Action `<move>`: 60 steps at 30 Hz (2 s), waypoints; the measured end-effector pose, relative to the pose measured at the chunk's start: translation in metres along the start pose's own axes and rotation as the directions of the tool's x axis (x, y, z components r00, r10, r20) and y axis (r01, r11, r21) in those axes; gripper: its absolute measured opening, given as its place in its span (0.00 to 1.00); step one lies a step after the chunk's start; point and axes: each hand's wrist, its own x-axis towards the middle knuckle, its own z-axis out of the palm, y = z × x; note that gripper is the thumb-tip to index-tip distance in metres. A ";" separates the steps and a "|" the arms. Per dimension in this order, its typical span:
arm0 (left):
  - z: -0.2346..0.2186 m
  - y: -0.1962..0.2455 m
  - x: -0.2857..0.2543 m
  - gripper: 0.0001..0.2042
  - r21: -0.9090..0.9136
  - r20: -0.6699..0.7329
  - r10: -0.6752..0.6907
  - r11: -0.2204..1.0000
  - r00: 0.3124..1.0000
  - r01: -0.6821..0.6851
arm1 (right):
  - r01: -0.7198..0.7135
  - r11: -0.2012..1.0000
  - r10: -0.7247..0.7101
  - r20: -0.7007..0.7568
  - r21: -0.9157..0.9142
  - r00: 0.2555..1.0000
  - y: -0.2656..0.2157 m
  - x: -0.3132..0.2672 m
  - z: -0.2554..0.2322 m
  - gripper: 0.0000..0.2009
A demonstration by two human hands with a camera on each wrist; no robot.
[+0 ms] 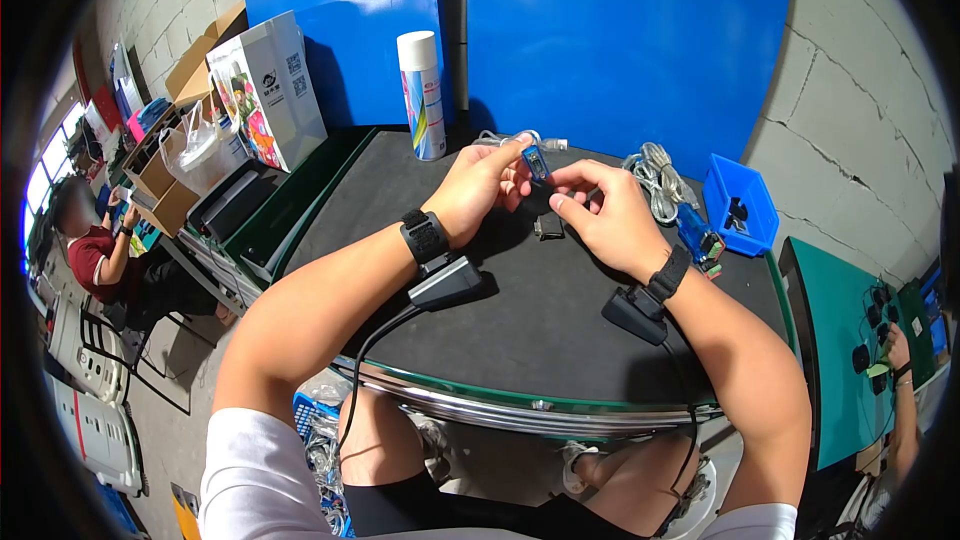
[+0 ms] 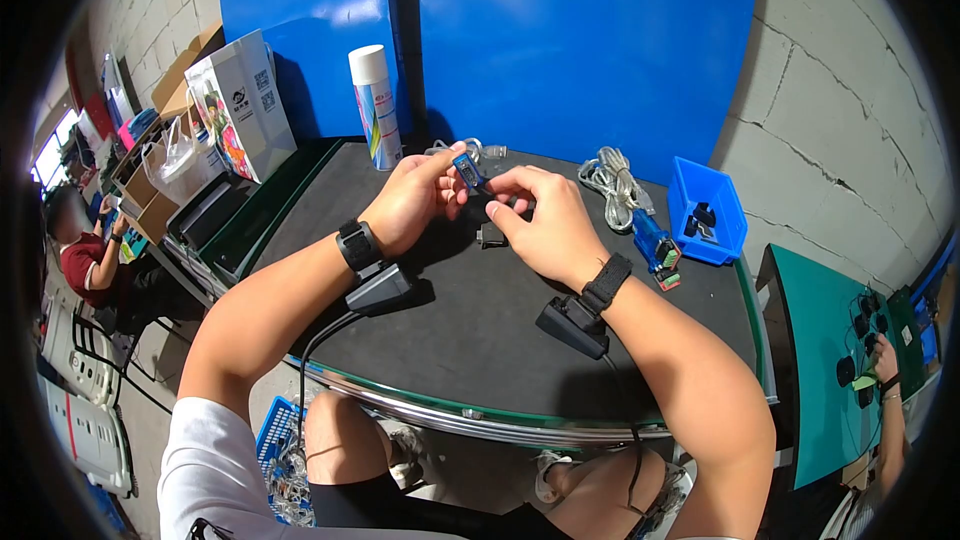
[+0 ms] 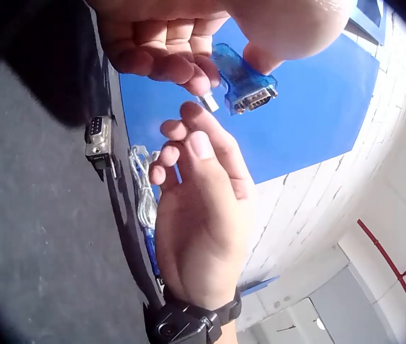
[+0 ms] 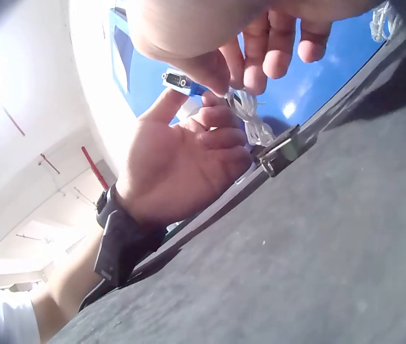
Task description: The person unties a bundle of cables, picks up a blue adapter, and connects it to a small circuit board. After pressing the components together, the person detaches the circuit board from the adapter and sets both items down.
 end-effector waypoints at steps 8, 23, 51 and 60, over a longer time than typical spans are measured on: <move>0.004 -0.004 -0.001 0.21 0.018 0.083 -0.093 0.996 0.992 0.092 | 0.084 0.989 -0.073 -0.090 0.122 0.993 0.009 0.002 0.002 0.08; 0.006 -0.005 -0.004 0.23 0.041 0.130 -0.089 0.996 0.987 0.084 | 0.201 0.979 -0.192 -0.158 0.040 0.969 0.007 0.002 0.003 0.10; 0.010 -0.004 -0.006 0.19 0.014 0.147 -0.018 1.000 0.989 0.016 | 0.300 0.946 -0.319 -0.181 -0.127 0.930 -0.012 -0.004 0.001 0.09; 0.009 -0.004 -0.006 0.18 0.006 0.147 0.024 1.000 0.989 -0.025 | 0.358 0.928 -0.371 -0.174 -0.103 0.912 -0.011 -0.004 0.001 0.09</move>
